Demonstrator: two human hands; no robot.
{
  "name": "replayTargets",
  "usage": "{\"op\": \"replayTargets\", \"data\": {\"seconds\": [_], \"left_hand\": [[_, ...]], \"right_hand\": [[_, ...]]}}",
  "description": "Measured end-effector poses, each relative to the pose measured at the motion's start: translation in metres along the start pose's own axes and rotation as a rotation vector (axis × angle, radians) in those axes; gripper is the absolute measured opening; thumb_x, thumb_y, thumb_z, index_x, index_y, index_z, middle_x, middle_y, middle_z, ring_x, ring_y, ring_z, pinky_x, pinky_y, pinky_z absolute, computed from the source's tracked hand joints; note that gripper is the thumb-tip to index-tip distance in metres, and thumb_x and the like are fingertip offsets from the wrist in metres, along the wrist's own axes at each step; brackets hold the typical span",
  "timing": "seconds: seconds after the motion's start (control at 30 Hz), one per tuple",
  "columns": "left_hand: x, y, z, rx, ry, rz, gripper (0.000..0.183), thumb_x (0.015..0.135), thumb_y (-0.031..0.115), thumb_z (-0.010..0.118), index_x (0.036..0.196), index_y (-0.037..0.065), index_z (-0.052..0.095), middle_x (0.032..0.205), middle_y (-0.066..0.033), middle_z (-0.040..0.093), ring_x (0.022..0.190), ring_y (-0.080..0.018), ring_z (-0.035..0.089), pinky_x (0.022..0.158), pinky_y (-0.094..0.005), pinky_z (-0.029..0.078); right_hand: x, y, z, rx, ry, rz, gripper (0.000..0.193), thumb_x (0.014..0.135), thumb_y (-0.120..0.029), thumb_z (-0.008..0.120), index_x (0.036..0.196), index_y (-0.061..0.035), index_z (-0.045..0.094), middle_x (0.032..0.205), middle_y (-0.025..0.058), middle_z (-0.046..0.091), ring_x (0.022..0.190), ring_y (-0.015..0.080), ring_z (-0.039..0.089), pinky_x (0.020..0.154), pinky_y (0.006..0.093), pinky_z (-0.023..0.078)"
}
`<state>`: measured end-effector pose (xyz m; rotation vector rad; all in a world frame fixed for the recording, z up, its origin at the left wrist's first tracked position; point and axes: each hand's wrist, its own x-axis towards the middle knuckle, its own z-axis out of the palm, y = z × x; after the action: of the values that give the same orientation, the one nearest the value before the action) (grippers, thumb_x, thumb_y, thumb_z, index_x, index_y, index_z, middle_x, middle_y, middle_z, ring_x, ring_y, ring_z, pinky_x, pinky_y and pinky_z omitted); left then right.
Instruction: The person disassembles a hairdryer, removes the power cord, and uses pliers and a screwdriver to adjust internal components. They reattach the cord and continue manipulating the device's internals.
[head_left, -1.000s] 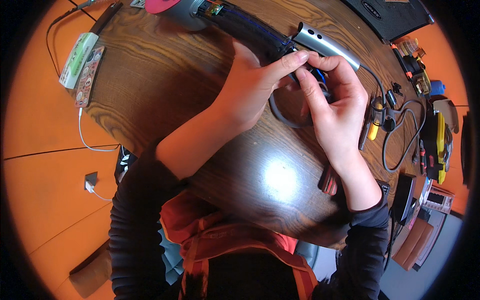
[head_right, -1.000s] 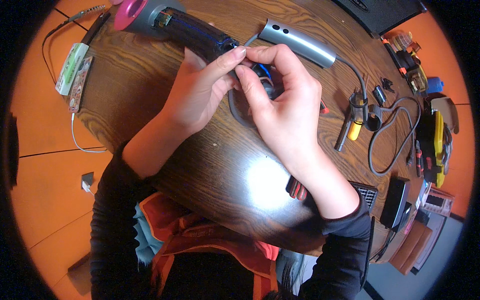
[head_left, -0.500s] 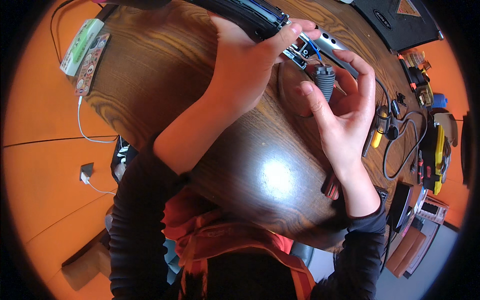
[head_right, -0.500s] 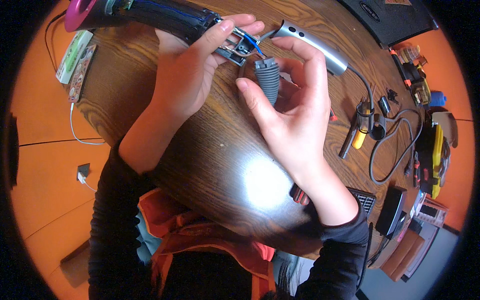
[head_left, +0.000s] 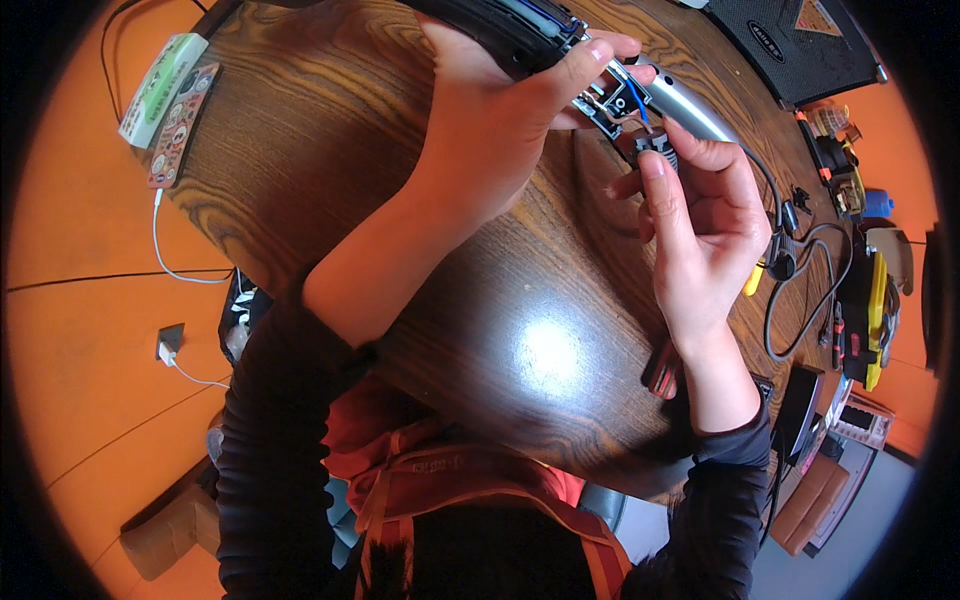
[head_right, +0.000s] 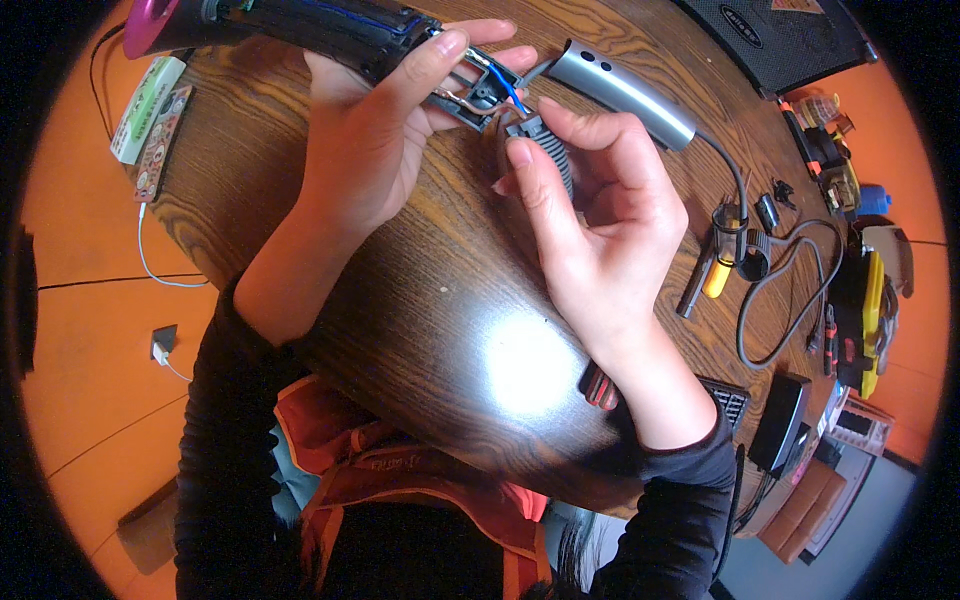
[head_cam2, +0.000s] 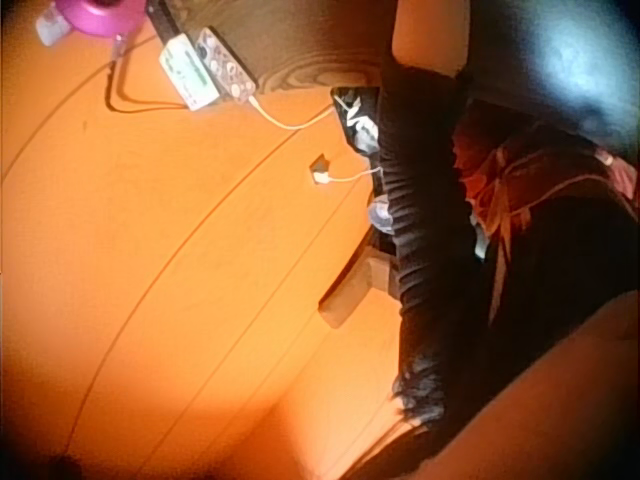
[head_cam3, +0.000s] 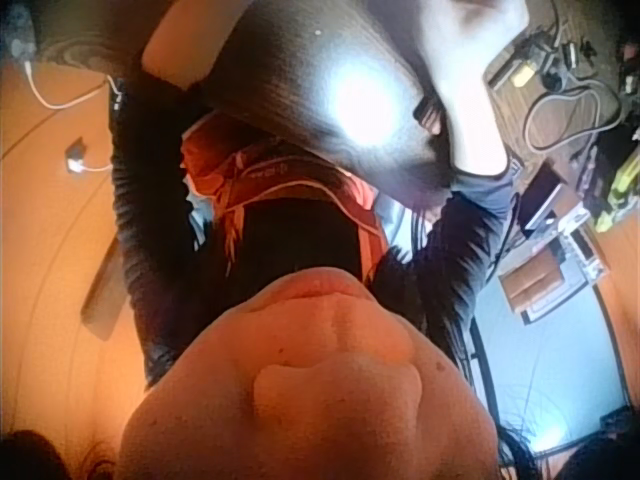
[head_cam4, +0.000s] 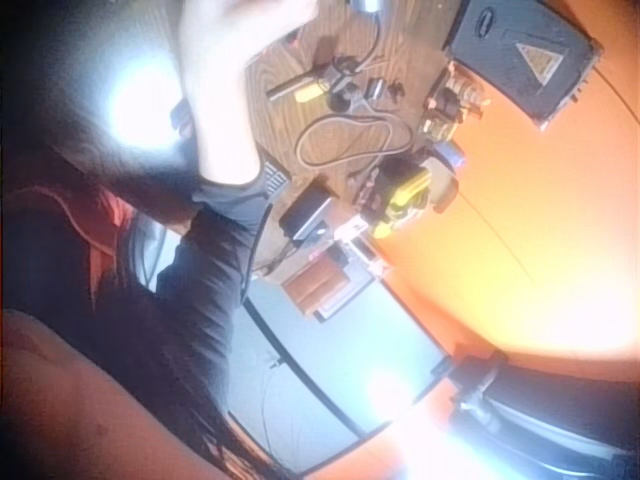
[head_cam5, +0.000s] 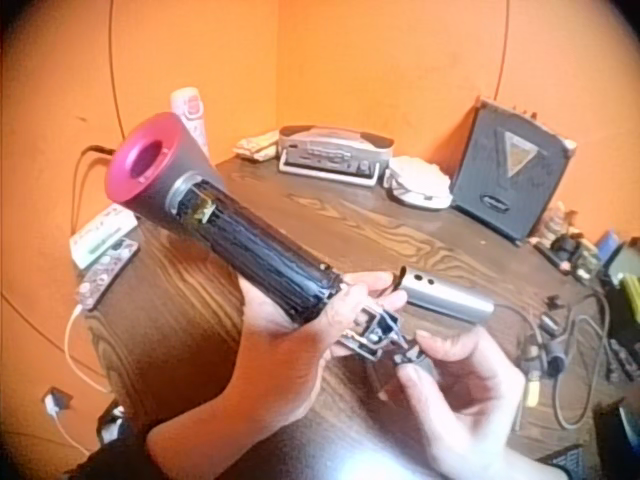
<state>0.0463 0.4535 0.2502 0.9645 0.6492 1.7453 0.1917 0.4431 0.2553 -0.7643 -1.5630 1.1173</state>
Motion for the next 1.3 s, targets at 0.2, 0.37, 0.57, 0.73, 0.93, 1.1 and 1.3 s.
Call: {"op": "replayTargets", "data": {"seconds": [0.2,0.37,0.57,0.73,0.93,1.1,1.3], "left_hand": [[-0.003,-0.004,-0.001,-0.02,0.003,0.036,0.019,0.082,0.002,0.051,0.094,-0.011,0.048,0.086,-0.0194,0.059,0.082,-0.023,0.062,0.069,-0.0291,0.053],[-0.001,-0.005,-0.003,-0.031,-0.031,0.06,0.017,0.082,0.003,0.051,0.093,-0.01,0.047,0.084,-0.0184,0.06,0.079,-0.0211,0.062,0.067,-0.028,0.053],[0.0,-0.006,-0.001,0.155,-0.05,0.217,0.014,0.08,-0.001,0.053,0.092,-0.006,0.05,0.081,-0.015,0.062,0.074,-0.0163,0.061,0.066,-0.0248,0.05],[0.003,-0.008,-0.003,0.224,-0.104,0.359,0.009,0.078,-0.003,0.054,0.086,-0.005,0.053,0.081,-0.0142,0.062,0.074,-0.0158,0.06,0.067,-0.0253,0.049],[-0.001,-0.002,-0.003,0.143,-0.035,0.17,0.012,0.079,-0.002,0.053,0.09,-0.006,0.051,0.081,-0.0144,0.062,0.075,-0.0189,0.061,0.068,-0.0262,0.05],[-0.004,-0.002,-0.003,0.065,0.024,0.011,0.031,0.082,0.001,0.049,0.109,0.0,0.034,0.093,-0.0181,0.058,0.084,-0.0257,0.061,0.068,-0.0328,0.054],[-0.005,-0.005,-0.002,0.076,-0.016,0.075,0.027,0.082,0.001,0.05,0.105,-0.001,0.036,0.086,-0.0168,0.059,0.083,-0.0272,0.062,0.071,-0.0334,0.054]], "right_hand": [[0.002,0.003,0.0,-0.04,-0.004,-0.077,0.015,0.075,0.004,0.061,0.088,0.0048,0.055,0.097,0.0123,0.06,0.075,0.0089,0.057,0.062,0.0197,0.049],[0.003,0.004,-0.003,-0.179,-0.007,-0.112,0.016,0.074,0.002,0.064,0.087,0.0043,0.056,0.093,0.0113,0.062,0.075,0.0099,0.059,0.065,0.0207,0.049],[0.009,0.007,-0.009,-0.506,-0.01,-0.314,0.023,0.07,-0.008,0.07,0.085,-0.0001,0.055,0.081,0.0095,0.063,0.074,0.0129,0.063,0.064,0.022,0.048],[0.009,0.008,-0.013,-0.52,-0.034,-0.283,0.026,0.069,-0.01,0.071,0.087,-0.0011,0.054,0.076,0.0079,0.062,0.065,0.0122,0.061,0.059,0.0214,0.047],[0.008,0.011,-0.008,-0.486,-0.024,-0.326,0.029,0.067,-0.008,0.072,0.087,-0.0012,0.054,0.077,0.0076,0.06,0.063,0.0136,0.059,0.057,0.0224,0.047],[0.01,0.006,-0.01,-0.682,-0.103,-0.531,0.025,0.068,0.0,0.066,0.09,0.0003,0.053,0.086,0.0131,0.059,0.078,0.0239,0.06,0.067,0.0278,0.048],[0.013,0.0,-0.014,-0.811,-0.206,-0.566,0.032,0.069,0.003,0.062,0.099,0.0005,0.053,0.091,0.0153,0.057,0.082,0.0288,0.058,0.07,0.0318,0.048]]}}
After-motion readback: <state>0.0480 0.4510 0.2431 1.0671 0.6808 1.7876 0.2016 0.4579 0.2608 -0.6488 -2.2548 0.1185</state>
